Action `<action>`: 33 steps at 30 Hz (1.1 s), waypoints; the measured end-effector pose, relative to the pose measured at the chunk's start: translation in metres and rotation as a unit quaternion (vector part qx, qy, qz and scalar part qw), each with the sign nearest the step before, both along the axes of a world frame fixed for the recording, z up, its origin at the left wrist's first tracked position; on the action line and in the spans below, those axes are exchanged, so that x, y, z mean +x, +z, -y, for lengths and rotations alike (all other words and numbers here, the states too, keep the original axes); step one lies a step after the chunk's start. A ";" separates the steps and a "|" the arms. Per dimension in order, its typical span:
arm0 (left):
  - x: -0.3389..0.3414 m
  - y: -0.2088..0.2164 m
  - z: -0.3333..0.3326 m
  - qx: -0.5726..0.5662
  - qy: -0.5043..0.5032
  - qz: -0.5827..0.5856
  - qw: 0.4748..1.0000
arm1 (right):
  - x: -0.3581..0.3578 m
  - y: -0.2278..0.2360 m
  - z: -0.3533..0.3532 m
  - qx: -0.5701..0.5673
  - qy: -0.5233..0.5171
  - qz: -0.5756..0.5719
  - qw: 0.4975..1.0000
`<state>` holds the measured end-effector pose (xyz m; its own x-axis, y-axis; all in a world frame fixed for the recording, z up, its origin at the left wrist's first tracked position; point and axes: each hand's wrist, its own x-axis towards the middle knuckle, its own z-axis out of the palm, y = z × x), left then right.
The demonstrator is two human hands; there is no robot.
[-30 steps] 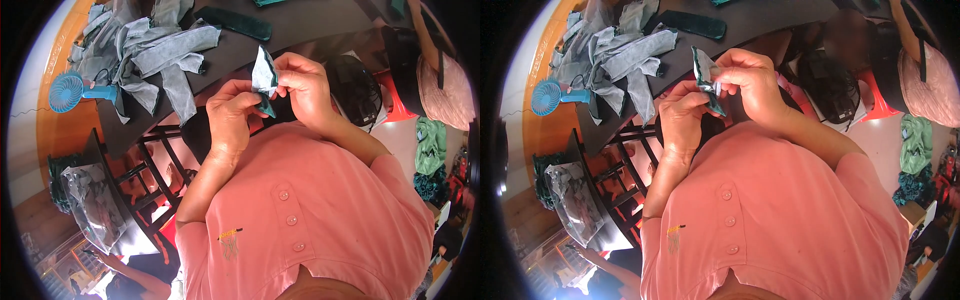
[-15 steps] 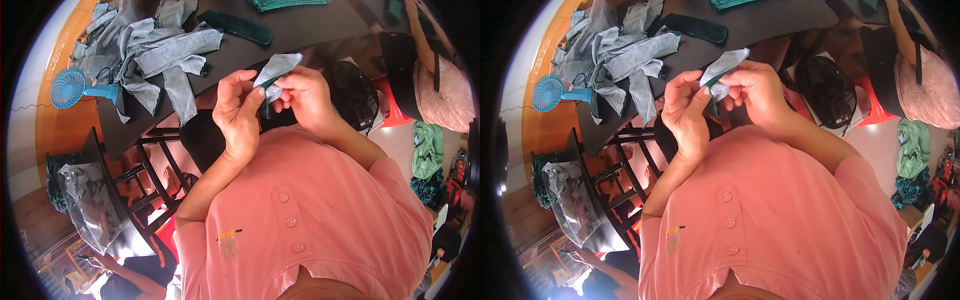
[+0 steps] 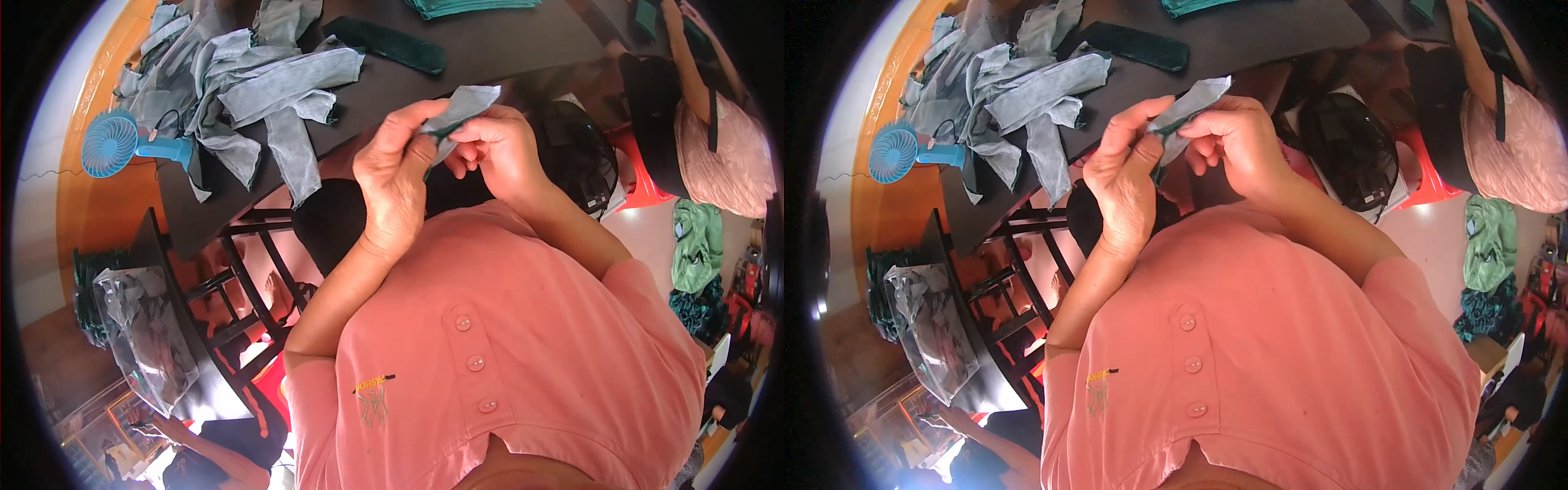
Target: The recorder is manually turning small green fabric strips or tubes inside out.
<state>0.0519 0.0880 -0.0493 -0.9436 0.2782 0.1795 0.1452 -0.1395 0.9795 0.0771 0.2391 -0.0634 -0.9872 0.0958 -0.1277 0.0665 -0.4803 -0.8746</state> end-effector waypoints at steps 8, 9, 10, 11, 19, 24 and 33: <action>-0.021 -0.004 0.009 -0.145 0.048 -0.225 0.962 | 0.007 0.013 0.000 0.169 -0.010 -0.042 0.985; -0.023 0.001 0.007 -0.236 0.084 -0.353 0.902 | 0.005 0.010 0.002 0.168 -0.011 -0.040 0.985; -0.024 0.005 0.003 -0.249 0.108 -0.410 0.871 | 0.004 0.005 0.005 0.157 0.000 -0.078 0.985; -0.022 0.004 0.001 -0.249 0.106 -0.409 0.872 | 0.003 0.002 0.006 0.145 0.010 -0.115 0.983; -0.010 -0.014 0.004 0.022 0.031 -0.029 0.999 | 0.004 -0.001 -0.002 0.195 0.035 -0.122 0.972; -0.016 -0.014 0.003 -0.076 -0.019 -0.092 0.993 | 0.007 0.005 -0.003 0.275 0.052 -0.206 0.938; -0.009 -0.019 0.006 -0.002 0.022 -0.021 1.000 | 0.011 -0.003 0.008 0.238 -0.010 -0.181 0.954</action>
<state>0.0425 0.0825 -0.0686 -0.9466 0.2373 0.2183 0.1920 -0.1291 0.9729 0.0881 0.2309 -0.0667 -0.9556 0.0768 0.2843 -0.2867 -0.0214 -0.9578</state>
